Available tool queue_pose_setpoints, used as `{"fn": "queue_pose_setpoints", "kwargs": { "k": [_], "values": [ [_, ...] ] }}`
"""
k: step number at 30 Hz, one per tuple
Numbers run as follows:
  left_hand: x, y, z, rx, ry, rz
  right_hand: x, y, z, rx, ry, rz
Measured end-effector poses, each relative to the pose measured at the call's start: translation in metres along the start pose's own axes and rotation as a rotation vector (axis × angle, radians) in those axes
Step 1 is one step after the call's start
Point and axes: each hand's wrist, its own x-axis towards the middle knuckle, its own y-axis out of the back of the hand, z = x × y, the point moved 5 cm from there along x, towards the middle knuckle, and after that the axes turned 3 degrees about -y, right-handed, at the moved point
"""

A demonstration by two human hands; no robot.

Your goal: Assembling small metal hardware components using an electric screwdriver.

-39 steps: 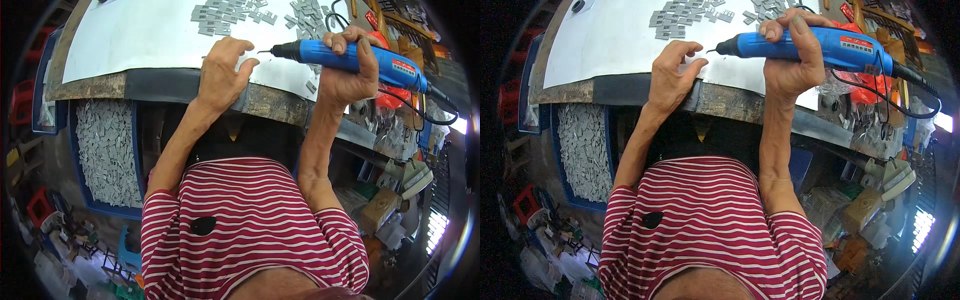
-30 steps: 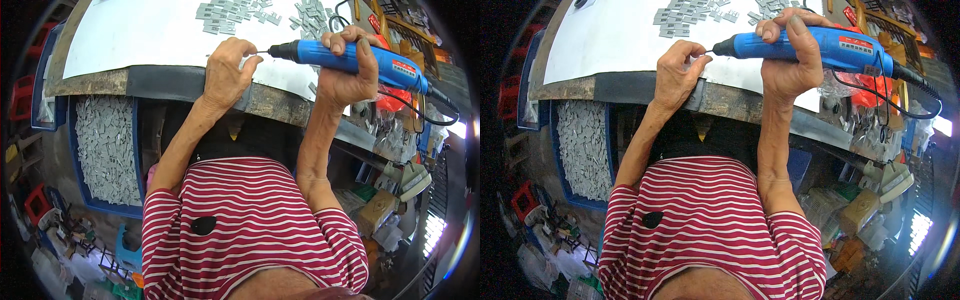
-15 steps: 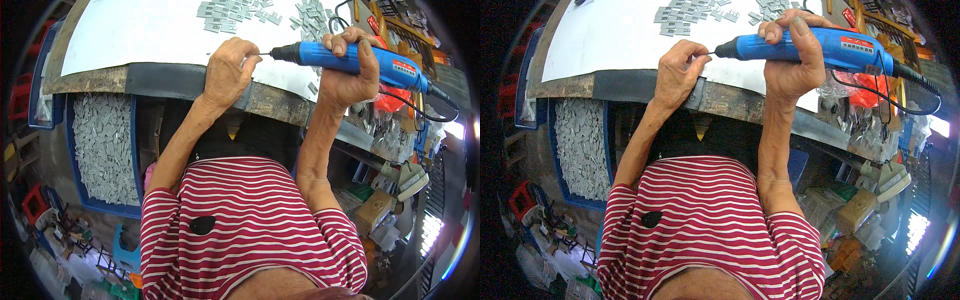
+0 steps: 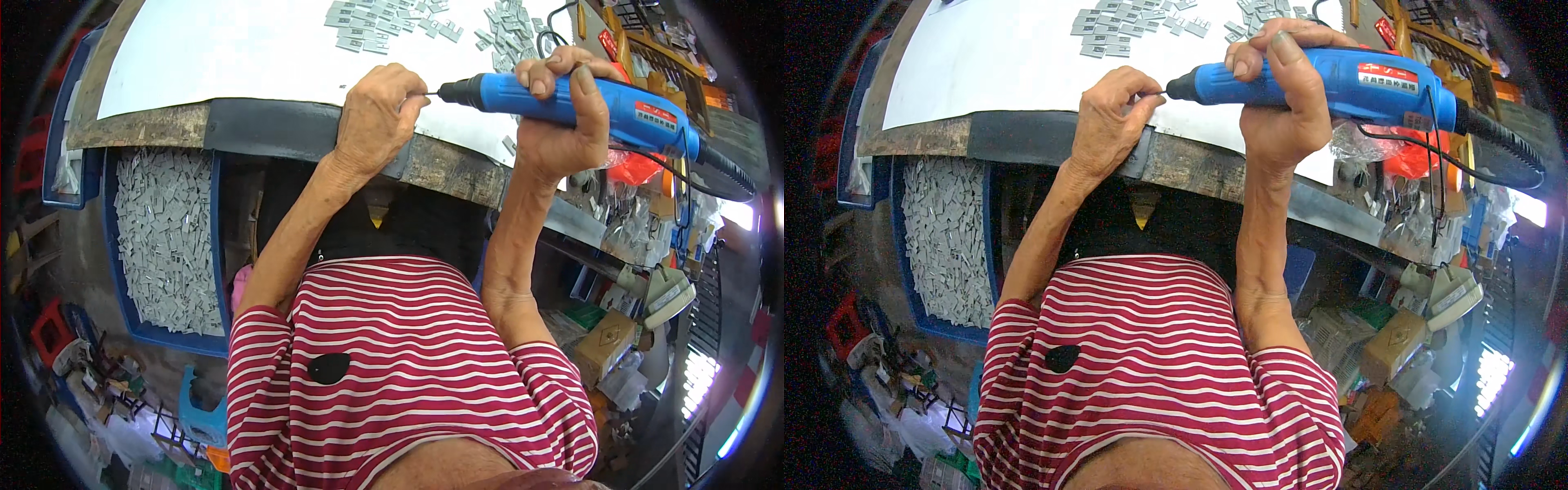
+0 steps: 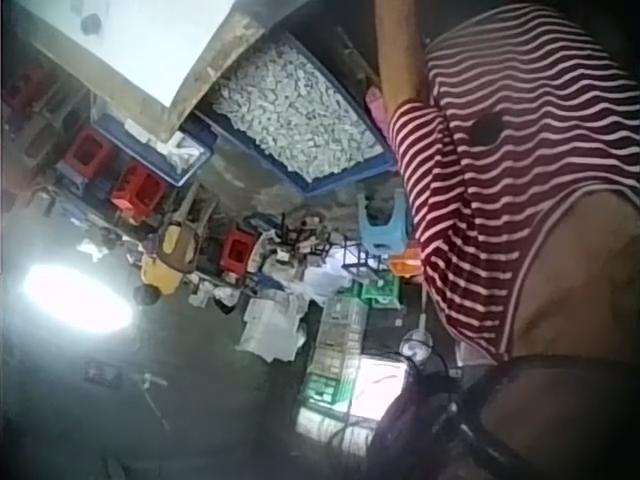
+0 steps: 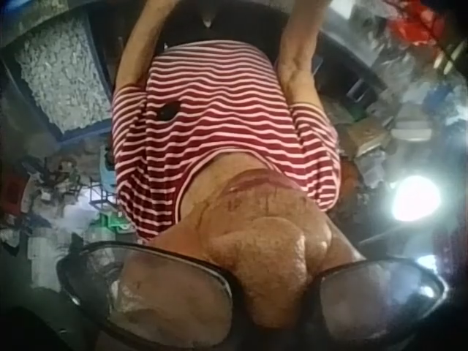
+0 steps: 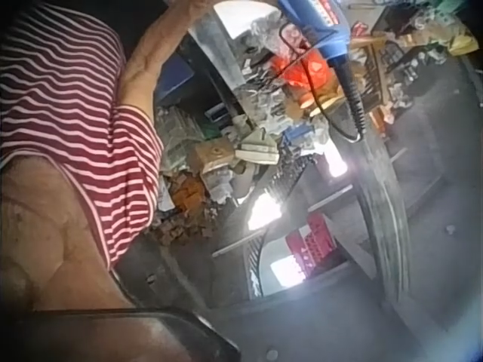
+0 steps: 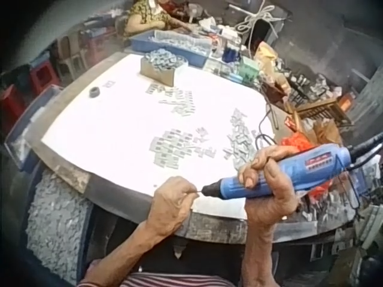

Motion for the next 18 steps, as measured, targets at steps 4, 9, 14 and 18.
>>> {"fn": "queue_pose_setpoints", "kwargs": {
  "k": [4,9,14,18],
  "values": [
    [0.0,0.0,0.001,-0.005,0.04,-0.027,0.0,-0.001,-0.002,-0.058,-0.009,0.007],
    [-0.003,0.007,-0.001,0.028,0.024,-0.03,0.003,0.0,-0.002,-0.029,-0.016,0.02],
    [0.013,0.02,-0.011,0.36,-0.045,-0.01,0.003,0.007,-0.01,-0.038,0.016,0.02],
    [0.024,0.028,-0.017,0.591,-0.136,-0.023,0.002,0.012,-0.01,-0.019,0.006,0.042]
  ]
}}
